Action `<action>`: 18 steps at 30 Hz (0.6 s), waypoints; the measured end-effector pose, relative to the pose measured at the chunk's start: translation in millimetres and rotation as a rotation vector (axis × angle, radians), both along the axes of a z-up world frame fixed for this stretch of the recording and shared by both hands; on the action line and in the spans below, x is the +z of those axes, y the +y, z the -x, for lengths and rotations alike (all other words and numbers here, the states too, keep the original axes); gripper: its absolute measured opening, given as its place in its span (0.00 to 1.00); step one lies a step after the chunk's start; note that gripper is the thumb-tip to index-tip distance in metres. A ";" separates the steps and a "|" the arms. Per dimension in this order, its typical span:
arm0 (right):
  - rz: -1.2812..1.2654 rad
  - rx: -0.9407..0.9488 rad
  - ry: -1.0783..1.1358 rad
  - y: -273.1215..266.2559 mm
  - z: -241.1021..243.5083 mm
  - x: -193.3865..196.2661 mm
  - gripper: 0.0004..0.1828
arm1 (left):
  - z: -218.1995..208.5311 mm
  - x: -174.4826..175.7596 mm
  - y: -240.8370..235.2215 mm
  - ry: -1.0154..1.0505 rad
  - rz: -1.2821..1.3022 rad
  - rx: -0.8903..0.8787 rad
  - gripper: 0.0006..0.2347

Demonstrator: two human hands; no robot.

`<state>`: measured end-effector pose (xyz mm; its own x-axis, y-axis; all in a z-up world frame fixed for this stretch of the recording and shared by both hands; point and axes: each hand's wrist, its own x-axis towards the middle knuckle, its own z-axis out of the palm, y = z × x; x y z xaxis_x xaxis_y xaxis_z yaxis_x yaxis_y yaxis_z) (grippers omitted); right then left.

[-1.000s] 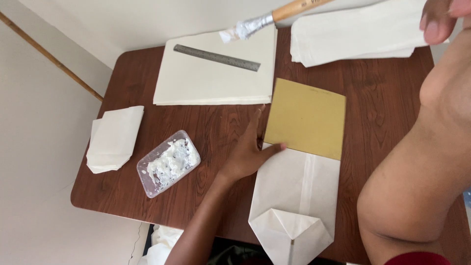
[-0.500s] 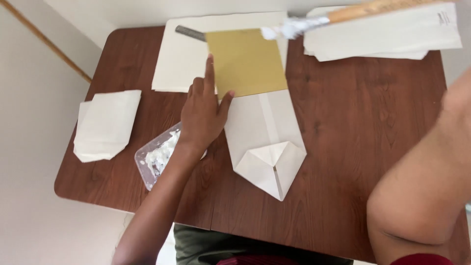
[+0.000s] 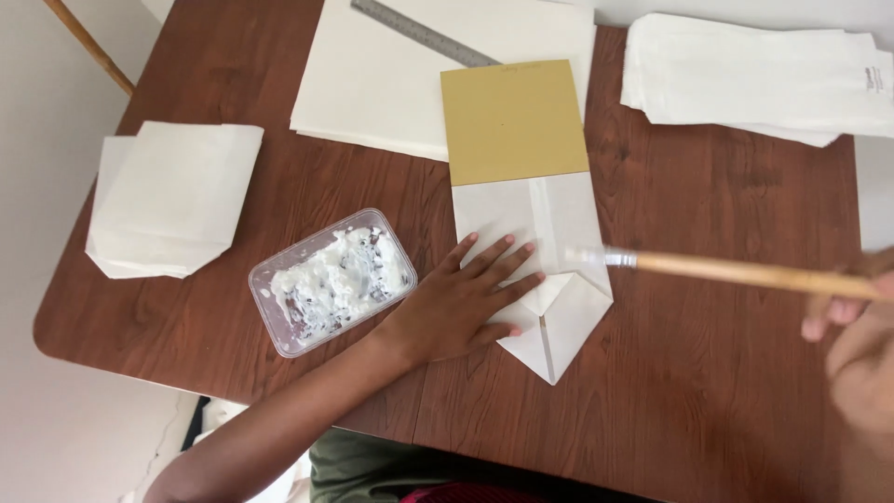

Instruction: Folding and gluing the bottom of a white paper bag on a wooden table.

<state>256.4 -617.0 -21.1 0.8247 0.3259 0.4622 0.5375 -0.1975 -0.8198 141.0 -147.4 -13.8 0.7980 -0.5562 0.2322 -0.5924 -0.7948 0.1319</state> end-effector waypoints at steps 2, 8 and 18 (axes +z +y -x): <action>-0.110 -0.033 0.048 36.4 19.8 9.5 0.07 | 2.6 1.3 -3.5 -0.018 -0.037 0.015 0.25; -0.386 -0.050 -0.011 71.7 40.3 -26.0 0.19 | 3.1 5.0 -6.1 0.038 0.077 -0.059 0.23; 0.594 -0.243 -0.117 94.0 99.0 34.9 0.26 | -4.8 12.3 -6.1 0.101 0.085 -0.074 0.22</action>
